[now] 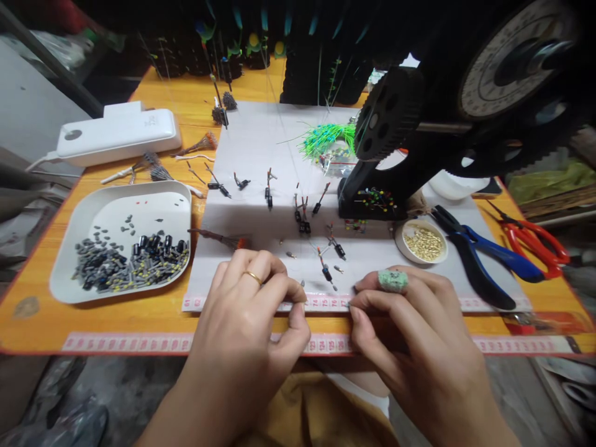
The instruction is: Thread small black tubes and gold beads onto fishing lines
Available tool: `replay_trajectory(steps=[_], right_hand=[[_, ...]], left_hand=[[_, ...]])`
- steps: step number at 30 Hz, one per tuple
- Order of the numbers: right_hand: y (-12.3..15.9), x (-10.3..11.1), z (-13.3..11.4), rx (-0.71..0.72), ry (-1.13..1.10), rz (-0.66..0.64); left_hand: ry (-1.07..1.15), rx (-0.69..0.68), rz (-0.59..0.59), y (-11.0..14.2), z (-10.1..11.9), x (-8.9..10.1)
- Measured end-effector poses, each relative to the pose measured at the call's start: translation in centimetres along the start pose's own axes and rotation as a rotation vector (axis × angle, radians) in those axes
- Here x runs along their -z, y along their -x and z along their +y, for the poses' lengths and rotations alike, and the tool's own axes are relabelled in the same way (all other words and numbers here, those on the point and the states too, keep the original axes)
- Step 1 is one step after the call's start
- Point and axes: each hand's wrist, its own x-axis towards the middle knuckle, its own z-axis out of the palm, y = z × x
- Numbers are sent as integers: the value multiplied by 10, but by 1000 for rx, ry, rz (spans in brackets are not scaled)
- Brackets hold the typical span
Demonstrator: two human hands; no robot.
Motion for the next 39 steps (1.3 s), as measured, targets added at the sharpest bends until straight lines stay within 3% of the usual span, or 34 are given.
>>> replay_trajectory(steps=[4, 6, 9, 11, 14, 16, 18, 20, 25, 27, 30, 32, 36, 39], right_hand=[[3, 2, -3, 20, -44, 42], [9, 2, -7, -38, -182, 73], [18, 0, -18, -293, -665, 62], [23, -3, -27, -487, -1113, 7], [25, -7, -38, -614, -1664, -124], [26, -7, -43, -625, -1838, -153], [28, -6, -46, -634, -1884, -129], [31, -4, -48, -643, -1884, -123], [36, 0, -51, -660, -1869, -148], [37, 0, -51, -681, -1837, -165], [37, 1, -49, -707, -1762, -204], [36, 2, -49, -703, -1733, -221], [35, 3, -49, -694, -1739, -218], [34, 4, -50, -692, -1769, -209]], left_hand=[[-15, -49, 17, 6, 4, 4], [1, -64, 82, 14, 11, 4], [148, -45, 152, 33, 22, -2], [303, -26, 116, 45, 24, -8], [466, 19, -47, 58, 21, -11], [529, 101, -168, 61, 19, -6], [579, 209, -245, 61, 19, 3], [666, 311, -244, 57, 23, 9], [1322, 497, -329, 40, 38, 0], [1478, 527, -281, 32, 42, -8], [1473, 569, -104, 22, 43, -17], [1479, 599, -51, 16, 42, -20], [1570, 656, -57, 18, 39, -19], [1565, 690, -182, 31, 39, -16]])
